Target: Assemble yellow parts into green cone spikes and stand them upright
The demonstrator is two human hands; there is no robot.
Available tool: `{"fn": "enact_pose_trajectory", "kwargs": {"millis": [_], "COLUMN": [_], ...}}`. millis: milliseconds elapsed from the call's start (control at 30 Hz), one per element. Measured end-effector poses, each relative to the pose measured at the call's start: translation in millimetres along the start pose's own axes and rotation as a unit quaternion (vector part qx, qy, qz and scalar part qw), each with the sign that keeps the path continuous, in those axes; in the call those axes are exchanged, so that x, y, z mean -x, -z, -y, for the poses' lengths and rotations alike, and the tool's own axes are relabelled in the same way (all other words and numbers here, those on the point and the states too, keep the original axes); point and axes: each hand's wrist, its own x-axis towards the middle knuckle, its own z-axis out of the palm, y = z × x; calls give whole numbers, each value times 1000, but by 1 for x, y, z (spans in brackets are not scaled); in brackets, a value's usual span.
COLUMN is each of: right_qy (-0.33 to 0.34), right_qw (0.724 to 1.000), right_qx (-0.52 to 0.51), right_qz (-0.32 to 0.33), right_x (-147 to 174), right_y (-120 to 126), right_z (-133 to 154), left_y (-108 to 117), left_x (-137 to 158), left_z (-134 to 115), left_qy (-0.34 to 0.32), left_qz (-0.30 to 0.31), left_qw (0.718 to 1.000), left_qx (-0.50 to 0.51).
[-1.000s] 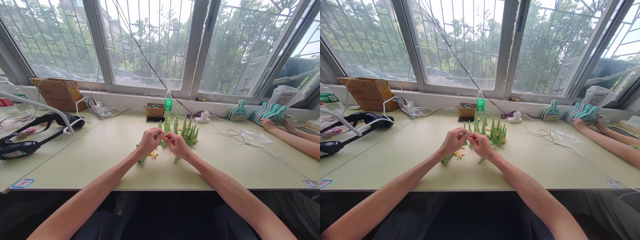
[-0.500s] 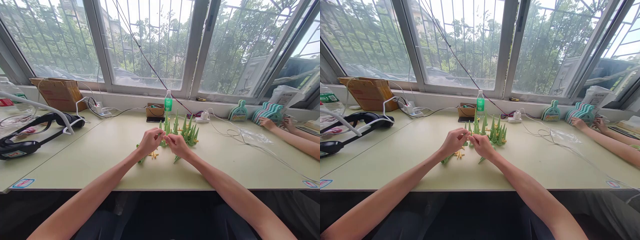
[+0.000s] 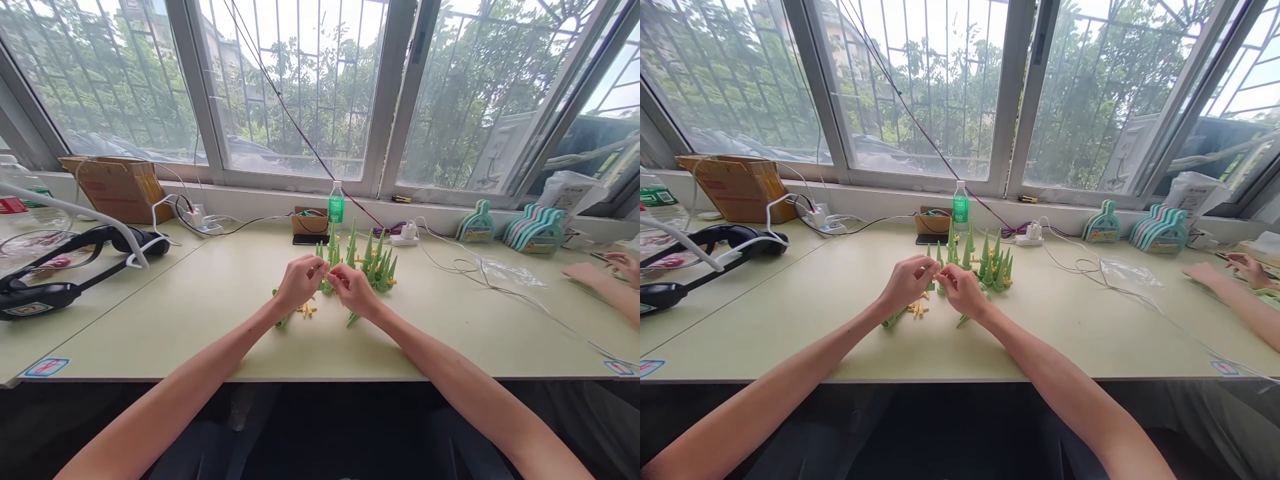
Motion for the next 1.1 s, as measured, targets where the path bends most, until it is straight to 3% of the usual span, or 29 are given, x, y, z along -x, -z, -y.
{"fn": "enact_pose_trajectory", "kwargs": {"millis": [400, 1100], "right_qy": [13, 9], "right_qw": [998, 1000], "right_qx": [54, 20], "right_qz": [-7, -10], "right_x": [-1, 0], "right_y": [1, 0], "right_z": [-1, 0], "left_y": [-1, 0], "left_x": [1, 0], "left_z": [0, -1], "left_qy": [-8, 3], "left_qz": [9, -4], "left_qw": [1000, 1000], "left_qx": [15, 10]}}
